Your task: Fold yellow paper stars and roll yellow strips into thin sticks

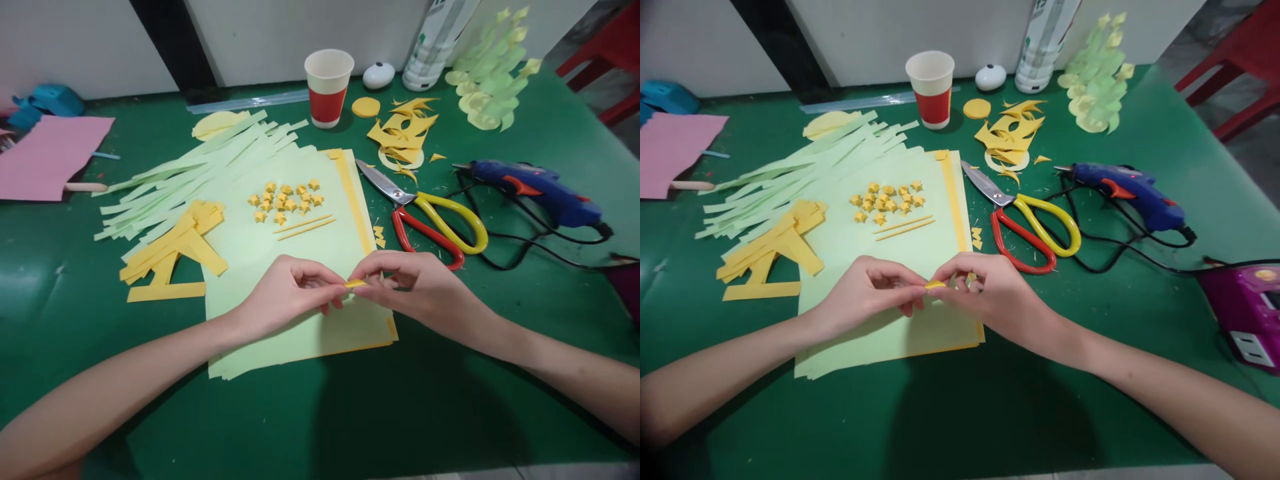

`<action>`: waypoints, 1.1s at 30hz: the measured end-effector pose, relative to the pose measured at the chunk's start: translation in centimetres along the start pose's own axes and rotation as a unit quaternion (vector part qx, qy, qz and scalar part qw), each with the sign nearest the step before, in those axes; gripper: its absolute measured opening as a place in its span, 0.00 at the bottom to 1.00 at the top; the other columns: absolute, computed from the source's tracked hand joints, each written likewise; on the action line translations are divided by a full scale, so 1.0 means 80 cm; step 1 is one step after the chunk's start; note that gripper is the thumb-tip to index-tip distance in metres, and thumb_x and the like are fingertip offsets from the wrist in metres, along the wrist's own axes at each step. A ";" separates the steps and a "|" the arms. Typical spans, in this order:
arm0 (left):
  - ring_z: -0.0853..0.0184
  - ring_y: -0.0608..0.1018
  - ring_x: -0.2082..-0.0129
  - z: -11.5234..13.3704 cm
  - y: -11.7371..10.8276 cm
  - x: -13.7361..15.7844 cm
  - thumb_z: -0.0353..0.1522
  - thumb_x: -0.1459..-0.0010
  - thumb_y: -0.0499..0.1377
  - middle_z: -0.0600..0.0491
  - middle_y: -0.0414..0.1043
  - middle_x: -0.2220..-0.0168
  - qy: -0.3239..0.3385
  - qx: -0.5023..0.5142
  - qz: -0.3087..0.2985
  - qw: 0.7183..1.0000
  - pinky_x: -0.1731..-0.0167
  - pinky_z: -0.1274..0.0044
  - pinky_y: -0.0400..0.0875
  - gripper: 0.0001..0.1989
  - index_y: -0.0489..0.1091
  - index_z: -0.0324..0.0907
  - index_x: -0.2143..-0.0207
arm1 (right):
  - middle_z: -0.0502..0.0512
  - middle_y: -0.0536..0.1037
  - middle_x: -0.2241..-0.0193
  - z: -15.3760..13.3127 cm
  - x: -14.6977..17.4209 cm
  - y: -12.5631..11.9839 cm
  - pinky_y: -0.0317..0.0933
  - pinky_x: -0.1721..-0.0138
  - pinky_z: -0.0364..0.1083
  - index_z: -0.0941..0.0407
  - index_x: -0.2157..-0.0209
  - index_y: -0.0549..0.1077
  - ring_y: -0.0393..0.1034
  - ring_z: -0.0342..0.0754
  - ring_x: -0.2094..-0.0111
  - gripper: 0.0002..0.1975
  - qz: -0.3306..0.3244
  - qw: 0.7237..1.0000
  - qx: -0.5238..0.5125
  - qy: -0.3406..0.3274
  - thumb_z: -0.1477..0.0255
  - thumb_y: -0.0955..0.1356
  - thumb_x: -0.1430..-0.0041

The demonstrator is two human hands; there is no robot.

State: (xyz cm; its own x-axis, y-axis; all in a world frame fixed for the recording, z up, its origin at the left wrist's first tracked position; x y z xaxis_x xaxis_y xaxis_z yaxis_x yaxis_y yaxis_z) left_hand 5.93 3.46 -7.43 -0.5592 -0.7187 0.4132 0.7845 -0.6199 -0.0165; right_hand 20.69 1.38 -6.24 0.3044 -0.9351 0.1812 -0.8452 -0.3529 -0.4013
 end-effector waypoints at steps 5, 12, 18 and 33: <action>0.77 0.73 0.79 0.003 0.002 0.005 0.26 0.53 0.62 0.57 0.74 0.80 0.003 0.026 0.002 1.000 0.77 0.89 0.69 0.02 0.75 0.38 0.76 | 0.53 0.74 0.75 0.001 0.004 0.000 0.53 0.78 0.40 0.59 0.74 0.73 0.61 0.40 0.76 0.07 0.013 1.000 -0.015 0.005 0.69 0.67 0.49; 0.76 0.75 0.77 0.002 0.007 0.006 0.28 0.50 0.61 0.54 0.76 0.76 0.012 0.031 0.001 0.999 0.74 0.87 0.71 0.04 0.76 0.37 0.72 | 0.49 0.71 0.80 0.000 0.006 0.000 0.49 0.84 0.38 0.58 0.77 0.71 0.58 0.37 0.81 0.07 0.028 0.998 -0.049 0.013 0.69 0.67 0.49; 0.75 0.76 0.77 -0.001 0.007 0.007 0.30 0.50 0.61 0.53 0.76 0.76 0.009 0.029 0.001 1.000 0.74 0.86 0.71 0.05 0.75 0.37 0.72 | 0.48 0.70 0.81 -0.002 0.009 -0.001 0.49 0.86 0.37 0.59 0.77 0.71 0.56 0.35 0.83 0.06 0.044 0.998 -0.024 -0.025 0.72 0.66 0.49; 0.72 0.76 0.77 -0.001 0.011 0.012 0.31 0.49 0.60 0.52 0.76 0.77 0.007 0.039 0.015 0.999 0.76 0.83 0.69 0.06 0.73 0.36 0.72 | 0.57 0.76 0.66 -0.015 0.025 -0.068 0.61 0.58 0.46 0.57 0.67 0.74 0.68 0.47 0.62 0.09 0.222 0.917 0.317 -0.093 0.70 0.63 0.42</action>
State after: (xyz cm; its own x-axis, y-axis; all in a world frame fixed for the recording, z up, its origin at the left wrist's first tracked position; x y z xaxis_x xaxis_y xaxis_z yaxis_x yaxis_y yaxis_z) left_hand 6.08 2.19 -7.16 -0.5386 -0.7411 0.4010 0.8191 -0.5720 0.0430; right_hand 25.40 1.47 -2.60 0.1102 -0.9595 -0.2591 -0.4968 0.1726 -0.8505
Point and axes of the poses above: each hand's wrist, its own x-axis away from the middle knuckle, its own y-axis out of the palm, z = x × y, the point moved 4 cm from there along -x, towards the middle knuckle
